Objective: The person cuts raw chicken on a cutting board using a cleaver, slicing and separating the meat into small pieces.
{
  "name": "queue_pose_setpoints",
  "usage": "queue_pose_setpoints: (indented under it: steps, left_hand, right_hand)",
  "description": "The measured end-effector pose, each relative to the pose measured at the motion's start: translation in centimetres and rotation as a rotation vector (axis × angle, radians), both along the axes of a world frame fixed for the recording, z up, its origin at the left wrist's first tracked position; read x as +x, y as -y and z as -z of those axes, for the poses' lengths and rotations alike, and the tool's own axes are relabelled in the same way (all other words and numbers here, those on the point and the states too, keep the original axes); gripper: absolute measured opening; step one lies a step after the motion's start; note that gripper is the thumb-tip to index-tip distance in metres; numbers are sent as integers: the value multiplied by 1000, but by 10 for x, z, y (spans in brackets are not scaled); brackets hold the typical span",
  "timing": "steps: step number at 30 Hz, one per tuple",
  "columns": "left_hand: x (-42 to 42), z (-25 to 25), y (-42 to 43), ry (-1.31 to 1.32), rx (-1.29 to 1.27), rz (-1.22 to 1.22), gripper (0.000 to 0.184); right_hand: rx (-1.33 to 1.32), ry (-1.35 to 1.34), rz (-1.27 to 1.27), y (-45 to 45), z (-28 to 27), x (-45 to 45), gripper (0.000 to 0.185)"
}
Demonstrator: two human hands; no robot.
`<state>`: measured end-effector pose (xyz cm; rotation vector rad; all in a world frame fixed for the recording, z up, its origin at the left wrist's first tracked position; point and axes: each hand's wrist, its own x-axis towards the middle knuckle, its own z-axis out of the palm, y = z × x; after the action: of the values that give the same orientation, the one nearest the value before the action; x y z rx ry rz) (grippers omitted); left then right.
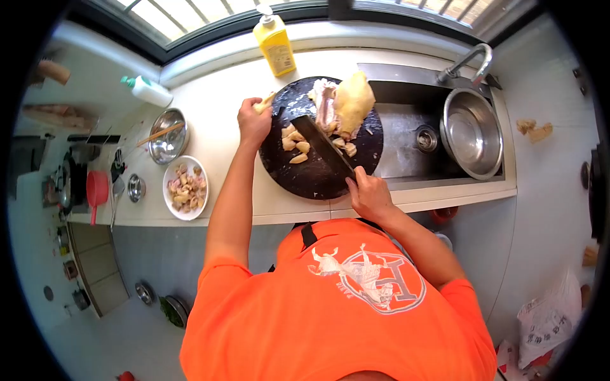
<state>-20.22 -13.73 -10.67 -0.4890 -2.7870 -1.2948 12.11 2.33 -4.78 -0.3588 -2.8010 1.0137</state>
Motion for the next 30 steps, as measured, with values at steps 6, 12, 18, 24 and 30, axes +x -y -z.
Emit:
queue_pose_setpoints:
  steps: [6, 12, 18, 24, 30]
  left_hand:
    - [68, -27, 95, 320, 332, -317, 34]
    - [149, 9, 64, 341, 304, -139, 34]
    - [194, 9, 40, 78, 169, -176, 31]
    - [205, 20, 47, 23, 256, -144, 23]
    - [197, 23, 43, -37, 247, -166, 8]
  right_hand:
    - [-67, 341, -198, 25, -11, -49, 24]
    - [78, 392, -129, 12, -15, -82, 25]
    - [200, 147, -187, 16, -31, -85, 19]
    - [258, 1, -319, 50, -46, -104, 20]
    - [381, 157, -401, 51, -7, -118, 15]
